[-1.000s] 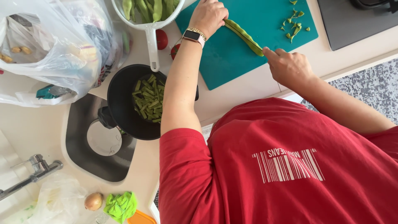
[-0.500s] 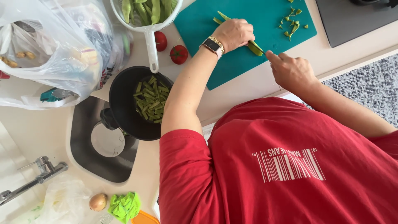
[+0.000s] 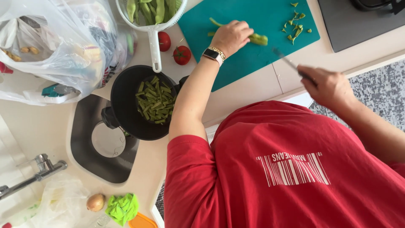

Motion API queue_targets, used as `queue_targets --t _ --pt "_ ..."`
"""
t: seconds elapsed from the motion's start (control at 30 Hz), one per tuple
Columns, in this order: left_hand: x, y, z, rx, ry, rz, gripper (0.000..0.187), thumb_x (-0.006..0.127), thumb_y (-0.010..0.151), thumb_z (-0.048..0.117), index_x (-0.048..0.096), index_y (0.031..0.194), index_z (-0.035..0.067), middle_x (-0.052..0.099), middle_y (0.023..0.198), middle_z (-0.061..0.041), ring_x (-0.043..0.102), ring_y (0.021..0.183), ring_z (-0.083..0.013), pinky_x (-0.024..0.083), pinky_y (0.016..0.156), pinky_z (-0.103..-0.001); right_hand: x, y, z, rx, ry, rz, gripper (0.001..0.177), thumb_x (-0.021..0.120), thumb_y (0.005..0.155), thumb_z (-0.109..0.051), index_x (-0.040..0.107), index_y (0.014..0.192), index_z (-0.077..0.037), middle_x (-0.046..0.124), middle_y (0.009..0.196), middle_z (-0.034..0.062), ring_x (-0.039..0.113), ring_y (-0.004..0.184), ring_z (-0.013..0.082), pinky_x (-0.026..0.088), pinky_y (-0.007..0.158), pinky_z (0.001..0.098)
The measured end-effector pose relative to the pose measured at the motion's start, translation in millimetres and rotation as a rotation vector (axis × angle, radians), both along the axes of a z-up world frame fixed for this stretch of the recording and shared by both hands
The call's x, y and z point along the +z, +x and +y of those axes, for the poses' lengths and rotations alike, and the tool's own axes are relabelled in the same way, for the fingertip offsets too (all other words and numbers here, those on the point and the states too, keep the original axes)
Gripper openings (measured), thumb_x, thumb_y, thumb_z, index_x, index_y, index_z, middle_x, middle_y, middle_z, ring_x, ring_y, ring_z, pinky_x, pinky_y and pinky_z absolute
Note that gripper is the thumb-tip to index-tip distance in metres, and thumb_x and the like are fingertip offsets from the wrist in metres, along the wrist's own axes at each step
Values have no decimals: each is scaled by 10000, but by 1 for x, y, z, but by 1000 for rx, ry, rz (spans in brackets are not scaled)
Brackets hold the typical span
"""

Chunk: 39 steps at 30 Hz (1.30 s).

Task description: The person carries a black pot to the kitchen counter, then trims the ends off green beans with a knife on a teal cutting board and cuts the beans into shorter pieces, dropping the cut pieces into the pot while discarding trimmings on the board. Whole beans wait in a colander beside the board.

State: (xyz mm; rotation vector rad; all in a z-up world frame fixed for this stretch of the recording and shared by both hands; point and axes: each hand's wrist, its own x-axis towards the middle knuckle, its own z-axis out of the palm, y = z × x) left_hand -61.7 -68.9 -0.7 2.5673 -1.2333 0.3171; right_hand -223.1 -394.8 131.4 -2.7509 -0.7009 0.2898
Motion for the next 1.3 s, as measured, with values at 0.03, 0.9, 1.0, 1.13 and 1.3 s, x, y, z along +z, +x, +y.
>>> queue_targets --t 0.03,0.9,1.0,1.13,1.3 --pt "-5 -2 -2 154 18 56 261 798 902 315 734 1109 169 692 1035 -2 679 971 -197 597 806 -333 1 6 -1 -47 123 -20 328 655 1030 -210 686 1342 -115 748 943 107 717 682 280 587 603 407" --pt "2 -25 -46 767 -169 52 139 738 899 278 680 1007 214 659 972 31 678 925 -210 592 681 -370 -71 88 93 -63 226 -245 349 618 1066 -87 596 1411 -37 671 1004 156 678 672 288 557 534 385" --pt "2 -24 -46 786 -184 33 132 726 903 278 678 1011 219 660 985 36 680 928 -206 596 681 -363 -65 75 90 -80 192 -253 363 622 1055 -97 593 1411 -33 669 1009 162 680 678 291 558 528 386" --pt "0 -26 -46 790 -173 68 149 727 910 299 676 1027 222 661 996 36 681 923 -208 593 662 -361 -61 39 64 -82 130 -200 359 616 1069 -95 594 1424 -47 663 957 150 662 624 291 539 498 397" --pt "11 -32 -40 764 -203 103 287 761 896 311 679 1153 215 682 1073 15 682 958 -232 597 738 -358 -56 28 58 -72 247 -247 306 619 1087 -84 607 1390 -44 661 956 133 654 622 290 533 519 399"
